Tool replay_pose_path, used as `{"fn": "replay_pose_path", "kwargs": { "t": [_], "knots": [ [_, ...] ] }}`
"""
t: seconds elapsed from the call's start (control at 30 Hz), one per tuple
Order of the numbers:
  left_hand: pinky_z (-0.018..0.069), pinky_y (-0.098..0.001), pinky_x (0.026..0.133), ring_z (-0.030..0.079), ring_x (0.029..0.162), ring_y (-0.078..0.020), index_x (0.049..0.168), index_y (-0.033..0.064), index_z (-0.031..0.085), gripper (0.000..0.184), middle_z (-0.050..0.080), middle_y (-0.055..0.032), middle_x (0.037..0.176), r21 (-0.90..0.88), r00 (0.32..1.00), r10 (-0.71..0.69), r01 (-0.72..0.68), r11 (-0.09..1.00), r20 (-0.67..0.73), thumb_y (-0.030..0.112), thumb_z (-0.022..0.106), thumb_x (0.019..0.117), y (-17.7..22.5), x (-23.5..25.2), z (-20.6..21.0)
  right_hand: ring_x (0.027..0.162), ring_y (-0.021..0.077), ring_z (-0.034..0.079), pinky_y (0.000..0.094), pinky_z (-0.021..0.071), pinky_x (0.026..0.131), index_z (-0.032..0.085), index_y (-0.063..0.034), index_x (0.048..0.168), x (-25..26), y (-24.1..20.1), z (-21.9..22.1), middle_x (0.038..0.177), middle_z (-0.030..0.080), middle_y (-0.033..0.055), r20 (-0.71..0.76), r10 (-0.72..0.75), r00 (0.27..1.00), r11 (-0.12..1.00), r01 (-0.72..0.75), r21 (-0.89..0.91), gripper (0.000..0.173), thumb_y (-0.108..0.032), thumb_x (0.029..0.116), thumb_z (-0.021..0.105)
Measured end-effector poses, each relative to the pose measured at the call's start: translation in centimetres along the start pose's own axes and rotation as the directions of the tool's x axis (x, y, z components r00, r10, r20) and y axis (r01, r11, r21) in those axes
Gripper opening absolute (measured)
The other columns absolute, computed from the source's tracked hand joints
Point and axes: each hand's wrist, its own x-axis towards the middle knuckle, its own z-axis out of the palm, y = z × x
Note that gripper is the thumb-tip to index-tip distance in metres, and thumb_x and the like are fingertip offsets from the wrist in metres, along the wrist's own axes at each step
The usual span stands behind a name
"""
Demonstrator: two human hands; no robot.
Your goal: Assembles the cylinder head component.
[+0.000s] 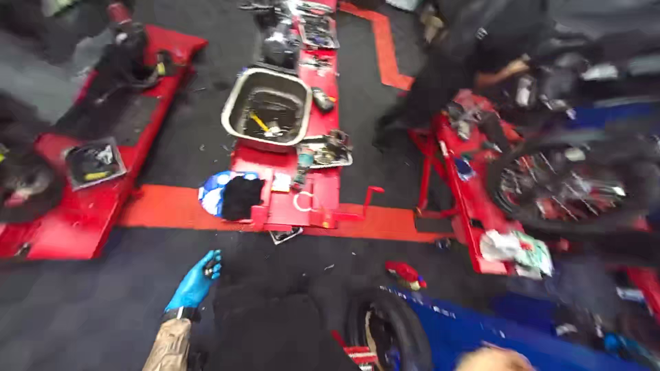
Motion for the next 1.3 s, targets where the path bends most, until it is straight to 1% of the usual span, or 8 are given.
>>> {"fn": "replay_pose_path", "kwargs": {
  "t": [0.07,0.13,0.23,0.4,0.63,1.07,1.2,1.3],
  "knots": [
    [0.0492,-0.0184,0.055,0.057,0.063,-0.0043,0.123,0.0112,0.063,0.025,0.065,0.0025,0.09,0.014,1.0,0.008,-0.008,1.0,0.025,0.024,0.048,0.1082,1.7,0.5,-3.4,0.079,0.026,0.069,0.0466,0.0614,0.072,0.063,0.0088,0.117,-16.6,-3.8,5.5,0.096,0.069,0.0202,0.568,0.037,0.822,0.989,-0.11,0.094,0.028,-0.009,0.0948,0.063],
    [0.0499,-0.0195,0.055,0.057,0.063,-0.0053,0.129,0.0094,0.062,0.028,0.066,0.0001,0.093,0.079,0.994,0.038,-0.046,0.996,0.101,0.022,0.049,0.1077,3.8,1.2,-7.5,0.077,0.024,0.075,0.0442,0.0663,0.071,0.067,0.0051,0.114,-32.4,-9.8,8.1,0.095,0.074,0.0161,0.917,-0.166,0.363,0.984,-0.002,0.179,0.024,-0.009,0.095,0.068],
    [0.0454,-0.0201,0.048,0.054,0.057,-0.0059,0.14,0.0101,0.058,0.036,0.069,-0.0032,0.098,0.226,0.983,0.09,-0.126,0.966,0.162,0.027,0.046,0.1097,9.6,1.9,-13.2,0.083,0.01,0.073,0.0351,0.0633,0.079,0.077,-0.0107,0.106,-51.2,-23.2,8.4,0.095,0.077,0.0002,0.78,-0.6,-0.18,0.747,0.222,0.626,0.017,-0.021,0.0954,0.069],
    [0.0406,-0.0219,0.046,0.047,0.053,-0.0064,0.144,0.0154,0.057,0.044,0.067,-0.001,0.092,0.363,0.964,0.116,-0.199,0.911,0.238,0.037,0.034,0.1134,20.2,-0.5,-17.5,0.087,0.0172,0.07,0.038,0.0603,0.084,0.073,-0.0071,0.119,-68.4,-42.9,6.0,0.105,0.073,0.0087,0.385,-0.715,-0.583,0.503,-0.048,0.863,0.027,-0.022,0.0975,0.067],
    [0.0399,-0.0211,0.043,0.044,0.047,-0.0058,0.122,0.0129,0.065,0.046,0.054,0.0038,0.063,0.321,0.931,0.203,-0.3,0.898,0.303,0.041,0.03,0.1128,30.4,2.3,-21.7,0.077,0.0167,0.065,0.0353,0.0574,0.074,0.073,-0.003,0.115,-77.0,-53.6,7.4,0.097,0.071,0.0098,0.333,-0.707,-0.623,0.546,-0.183,0.817,0.029,-0.021,0.0925,0.074],
    [0.045,-0.0214,0.046,0.05,0.05,-0.0074,0.125,0.0012,0.062,0.059,0.058,-0.0012,0.065,0.472,0.862,0.028,-0.305,0.827,0.506,0.041,0.019,0.1133,53.4,24.1,-15.9,0.072,0.0119,0.066,0.0346,0.0573,0.07,0.074,-0.0095,0.118,-85.7,-68.6,27.5,0.1,0.076,0.0041,0.58,-0.718,-0.385,0.691,-0.288,0.663,0.027,-0.023,0.0941,0.073],
    [0.0433,-0.0252,0.06,0.046,0.058,-0.0122,0.123,0.0019,0.059,0.055,0.055,-0.002,0.078,0.813,1.0,-0.011,0.028,0.582,-0.027,0.021,0.008,0.1143,66.3,22.7,-2.5,0.073,0.0117,0.066,0.0345,0.0569,0.07,0.073,-0.0086,0.117,-84.6,-77.6,36.5,0.098,0.075,0.0041,0.629,-0.71,-0.318,0.703,-0.268,0.658,0.028,-0.022,0.0925,0.073],
    [0.0453,-0.0216,0.051,0.055,0.058,-0.0075,0.137,-0.0065,0.054,0.057,0.073,-0.0112,0.097,0.511,0.901,0.054,-0.294,0.808,0.431,0.033,0.018,0.115,68.2,35.8,-10.2,0.078,0.0114,0.067,0.0333,0.059,0.072,0.072,-0.0095,0.119,-80.9,-83.4,42.9,0.103,0.074,0.0035,0.712,-0.683,-0.167,0.731,-0.175,0.66,0.03,-0.02,0.091,0.073]
  ]
}}
